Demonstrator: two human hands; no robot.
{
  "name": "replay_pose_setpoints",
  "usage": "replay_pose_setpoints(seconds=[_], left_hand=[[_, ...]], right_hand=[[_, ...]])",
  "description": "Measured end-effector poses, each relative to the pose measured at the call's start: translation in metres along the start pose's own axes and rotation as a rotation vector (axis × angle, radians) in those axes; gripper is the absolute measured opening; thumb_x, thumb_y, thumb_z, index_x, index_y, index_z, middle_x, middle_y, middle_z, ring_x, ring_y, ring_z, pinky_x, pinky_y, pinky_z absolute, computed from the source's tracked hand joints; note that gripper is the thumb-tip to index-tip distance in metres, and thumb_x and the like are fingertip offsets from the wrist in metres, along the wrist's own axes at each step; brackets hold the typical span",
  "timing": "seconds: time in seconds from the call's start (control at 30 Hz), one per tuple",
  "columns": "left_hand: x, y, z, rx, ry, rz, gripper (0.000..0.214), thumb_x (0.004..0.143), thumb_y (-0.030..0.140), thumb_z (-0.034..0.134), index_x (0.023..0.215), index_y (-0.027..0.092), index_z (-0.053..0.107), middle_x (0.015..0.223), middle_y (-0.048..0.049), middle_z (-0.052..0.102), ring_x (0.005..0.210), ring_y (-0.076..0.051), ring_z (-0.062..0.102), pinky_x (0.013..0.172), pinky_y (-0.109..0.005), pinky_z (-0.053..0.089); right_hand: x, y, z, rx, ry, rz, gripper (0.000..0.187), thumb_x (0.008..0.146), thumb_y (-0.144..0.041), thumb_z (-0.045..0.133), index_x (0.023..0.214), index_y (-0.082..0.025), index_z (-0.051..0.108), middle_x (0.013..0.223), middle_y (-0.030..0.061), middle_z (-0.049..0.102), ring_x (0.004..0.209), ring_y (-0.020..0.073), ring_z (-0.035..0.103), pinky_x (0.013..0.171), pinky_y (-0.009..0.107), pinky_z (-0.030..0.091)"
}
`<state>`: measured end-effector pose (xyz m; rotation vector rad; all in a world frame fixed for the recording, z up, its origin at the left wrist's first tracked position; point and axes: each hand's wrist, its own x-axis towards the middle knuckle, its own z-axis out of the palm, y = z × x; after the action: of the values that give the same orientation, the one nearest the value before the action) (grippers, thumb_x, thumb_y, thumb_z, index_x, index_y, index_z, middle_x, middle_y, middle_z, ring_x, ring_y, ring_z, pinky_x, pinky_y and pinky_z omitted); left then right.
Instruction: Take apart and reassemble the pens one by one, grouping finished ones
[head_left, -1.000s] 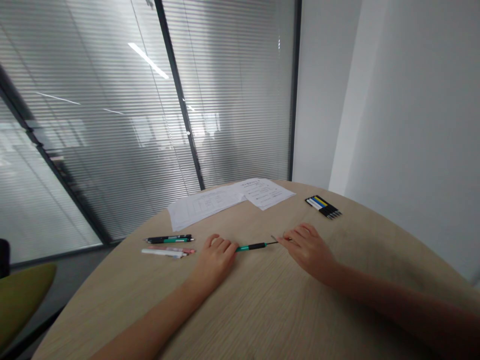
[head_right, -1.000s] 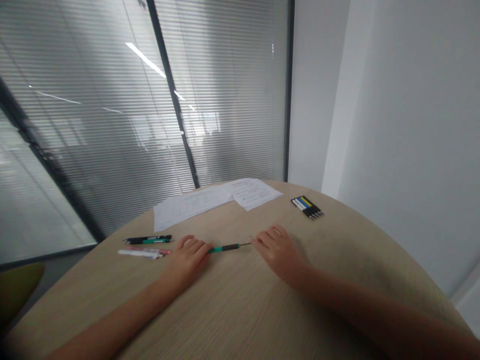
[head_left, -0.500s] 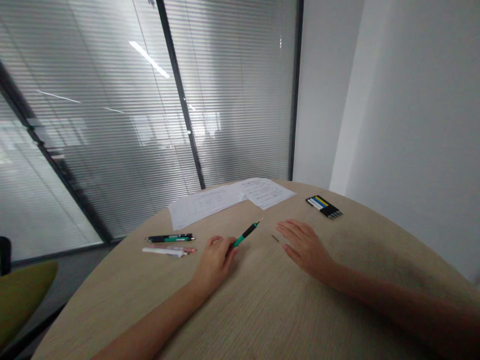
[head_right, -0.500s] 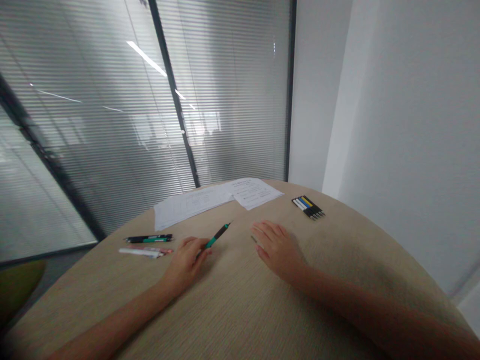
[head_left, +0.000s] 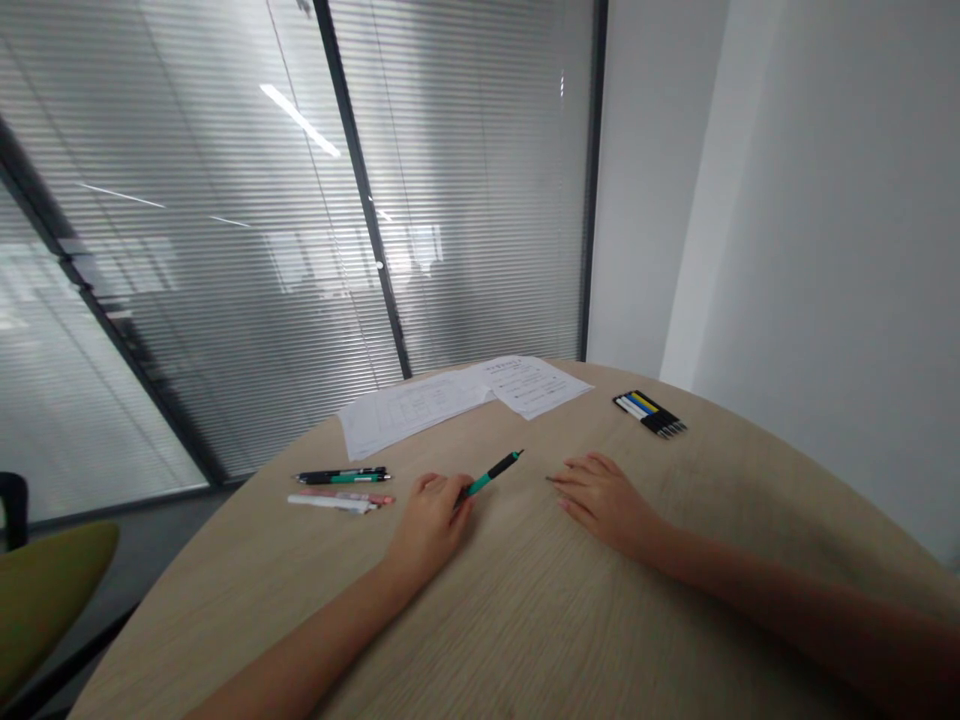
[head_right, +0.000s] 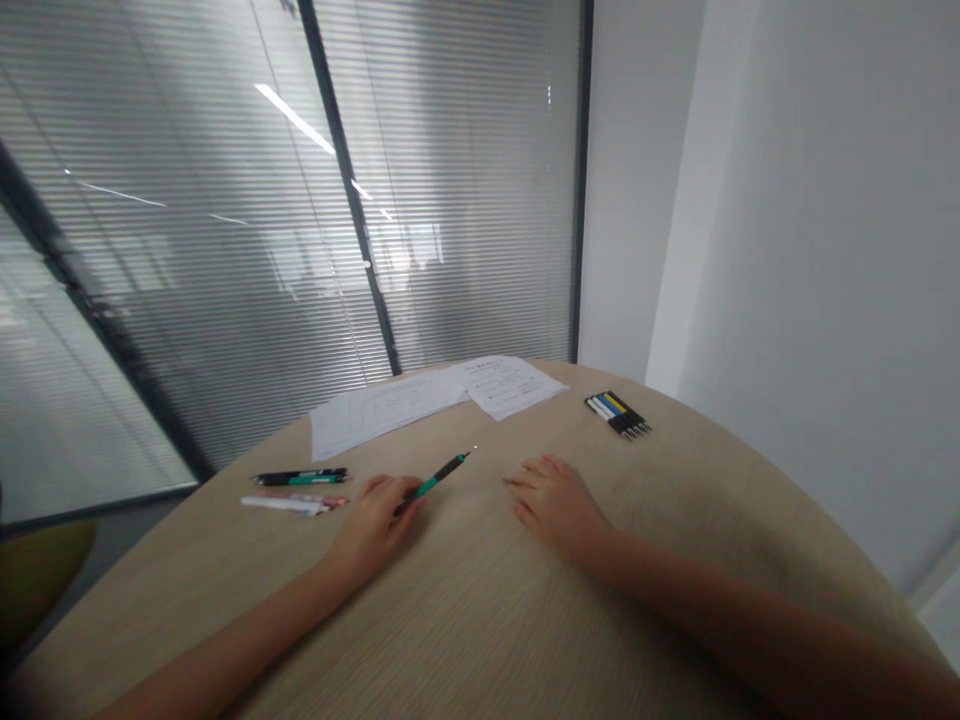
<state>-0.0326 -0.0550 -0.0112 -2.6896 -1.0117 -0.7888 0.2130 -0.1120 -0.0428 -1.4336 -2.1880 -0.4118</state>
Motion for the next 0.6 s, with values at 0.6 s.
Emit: replay_pose_setpoints(seconds=[0.6], left_hand=[[0.0004,0.0046,-0.0020,0.145,-0.108,0.057,0.010,0.075,0.012,0.050,0.083,0.016,0.055,0.077,-0.0047,0.064,0.075,-0.020,0.057,0.076,-0.037,0.038]], right_hand=[[0.0006,0.0054,-0.0069,0.160,0.335,-0.056,0.021,0.082,-0.011,0.042,0.081,-0.021,0.062,0.079,0.0023,0.068,0.076,0.0145,0.060,0.072,0.031,0.042]])
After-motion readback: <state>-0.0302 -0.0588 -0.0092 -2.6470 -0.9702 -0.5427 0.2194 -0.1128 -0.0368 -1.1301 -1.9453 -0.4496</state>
